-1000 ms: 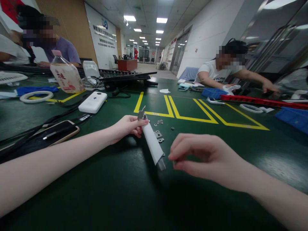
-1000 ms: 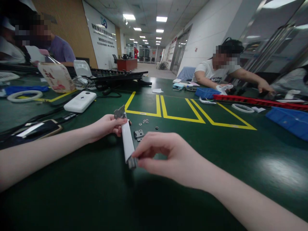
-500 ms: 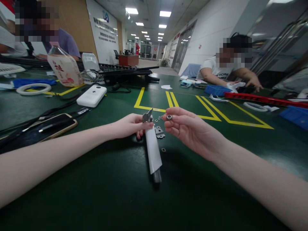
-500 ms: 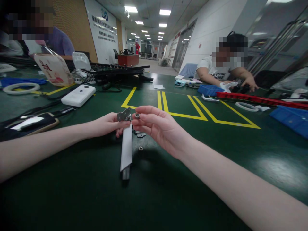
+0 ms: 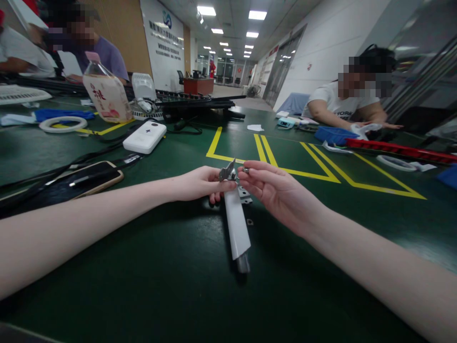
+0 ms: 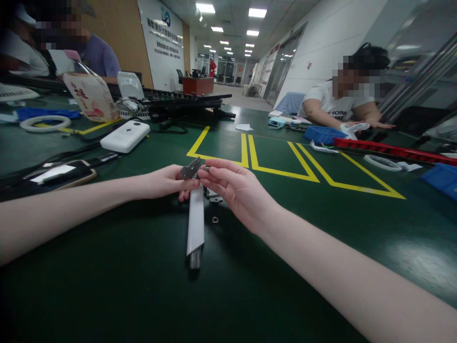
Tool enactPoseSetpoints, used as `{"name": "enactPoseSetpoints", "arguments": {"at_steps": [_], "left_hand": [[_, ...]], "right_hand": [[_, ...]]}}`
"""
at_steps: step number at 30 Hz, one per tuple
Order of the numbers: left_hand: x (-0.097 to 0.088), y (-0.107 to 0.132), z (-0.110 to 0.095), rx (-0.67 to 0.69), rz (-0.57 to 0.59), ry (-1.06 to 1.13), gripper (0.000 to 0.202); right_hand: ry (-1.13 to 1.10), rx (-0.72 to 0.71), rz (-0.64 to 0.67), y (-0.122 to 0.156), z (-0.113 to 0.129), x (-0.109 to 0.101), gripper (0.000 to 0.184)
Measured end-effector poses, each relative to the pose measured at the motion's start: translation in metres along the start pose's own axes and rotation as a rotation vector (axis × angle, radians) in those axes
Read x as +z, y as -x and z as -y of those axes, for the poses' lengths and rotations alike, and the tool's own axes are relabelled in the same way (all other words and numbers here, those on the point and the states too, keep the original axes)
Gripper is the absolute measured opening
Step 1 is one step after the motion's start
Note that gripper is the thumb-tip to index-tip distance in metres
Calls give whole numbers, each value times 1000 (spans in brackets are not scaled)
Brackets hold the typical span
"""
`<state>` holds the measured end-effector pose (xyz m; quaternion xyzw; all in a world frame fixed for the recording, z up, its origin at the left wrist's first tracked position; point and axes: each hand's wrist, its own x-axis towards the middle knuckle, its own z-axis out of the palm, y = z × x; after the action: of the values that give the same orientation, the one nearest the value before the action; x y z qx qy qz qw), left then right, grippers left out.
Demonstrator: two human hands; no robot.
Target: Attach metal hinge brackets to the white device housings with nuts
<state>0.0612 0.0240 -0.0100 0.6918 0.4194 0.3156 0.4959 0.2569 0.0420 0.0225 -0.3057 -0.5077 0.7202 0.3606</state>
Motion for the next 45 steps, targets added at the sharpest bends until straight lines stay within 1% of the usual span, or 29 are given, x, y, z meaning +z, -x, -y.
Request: {"name": "enactPoseSetpoints", "arguments": {"at_steps": [8, 11, 14, 16, 20, 21, 23, 25, 28, 33, 37, 45], "left_hand": [[3, 2, -4, -8, -17, 20, 31], [3, 2, -2, -22, -25, 43, 32], [2, 0, 1, -34, -25, 52, 31], [2, -1, 2, -34, -18, 56, 32], [3, -1, 1, -23, -15, 62, 34], [4, -1, 0, -24, -21, 57, 34], [5, 0, -2, -32, -41, 43, 34], [6, 1, -3, -32, -62, 32, 34], [7, 1, -4, -31, -61, 19, 34], [6, 0, -3, -39, -48, 9, 35], [7, 0, -3, -50, -56, -12, 37], [6, -3, 0, -31, -40, -20, 36]], "right_hand": [[43, -21, 23, 4, 4, 5, 15], [80, -43, 16, 4, 5, 5, 13], [143, -82, 9, 2, 4, 3, 15], [234, -159, 1, -1, 2, 1, 17], [496, -412, -63, -8, -6, -4, 15], [549, -458, -83, -9, -8, -5, 15], [613, -502, -111, -11, -11, -8, 15], [626, -516, -122, -11, -14, -9, 15], [617, -541, -126, -10, -17, -10, 15], [594, -563, -80, -10, -22, -9, 15], [587, -563, -107, -10, -22, -8, 16], [641, -605, -104, -8, -25, -5, 13]]}}
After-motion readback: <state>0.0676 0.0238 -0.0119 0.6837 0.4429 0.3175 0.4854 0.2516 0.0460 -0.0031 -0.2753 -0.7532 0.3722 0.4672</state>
